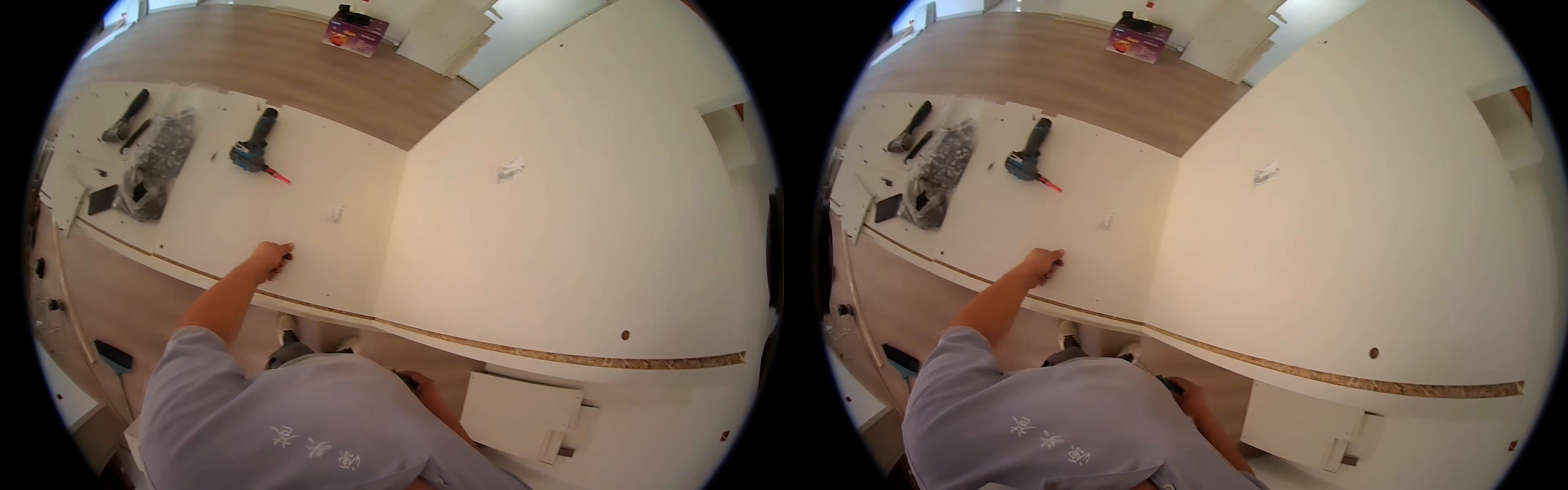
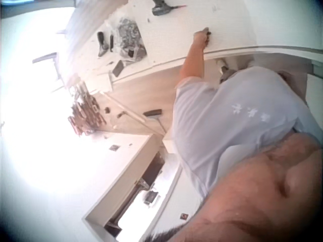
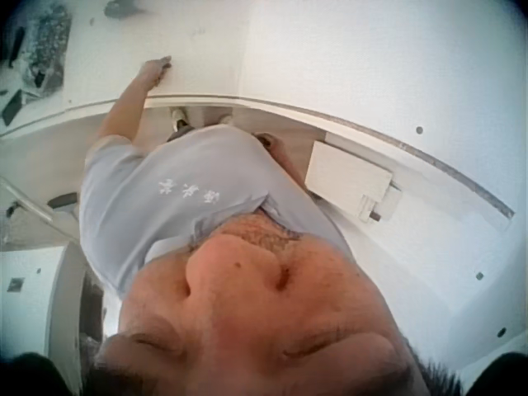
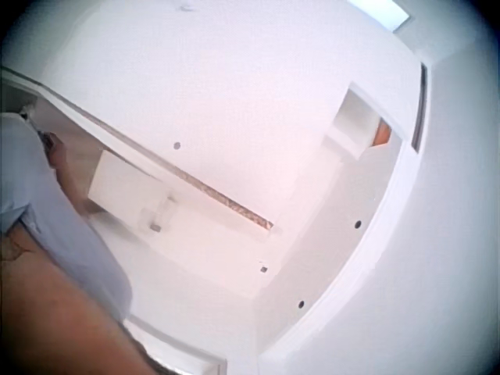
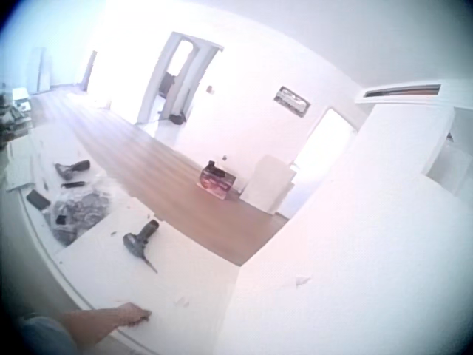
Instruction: The person assembles white furniture panels by aligning them on a white surface and using a screwdriver to tighten screws into pre-drilled holes.
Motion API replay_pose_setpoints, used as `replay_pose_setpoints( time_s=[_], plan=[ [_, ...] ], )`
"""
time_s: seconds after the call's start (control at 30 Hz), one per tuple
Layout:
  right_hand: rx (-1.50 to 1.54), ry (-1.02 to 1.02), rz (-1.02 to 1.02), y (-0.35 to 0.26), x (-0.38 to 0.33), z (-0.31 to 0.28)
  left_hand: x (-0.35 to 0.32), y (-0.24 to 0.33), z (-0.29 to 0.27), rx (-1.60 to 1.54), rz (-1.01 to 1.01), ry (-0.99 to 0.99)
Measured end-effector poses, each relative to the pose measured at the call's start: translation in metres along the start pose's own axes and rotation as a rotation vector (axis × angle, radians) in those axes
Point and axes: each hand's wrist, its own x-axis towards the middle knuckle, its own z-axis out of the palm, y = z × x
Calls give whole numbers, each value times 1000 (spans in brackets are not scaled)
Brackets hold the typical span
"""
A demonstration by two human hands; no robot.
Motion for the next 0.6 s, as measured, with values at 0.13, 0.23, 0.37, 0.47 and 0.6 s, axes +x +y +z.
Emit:
replay_pose_setpoints(
  time_s=[0.13, 0.23, 0.37, 0.47, 0.6],
  plan=[
    [84, -74, -222, -23, 82, 42, -17, 11, 4, 5, 0, 75],
    [242, -148, -66, -48, 138, 82, -3, -7, 5, -102, 125, 69],
    [279, 55, -287, -65, 204, 134, 43, -65, -20, -5, 544, 162],
    [167, 223, -406, -97, 228, 131, -24, -51, -9, -359, 200, 119],
    [325, 446, -466, -109, 210, 130, -46, -60, -19, -448, 142, 63]
  ],
)
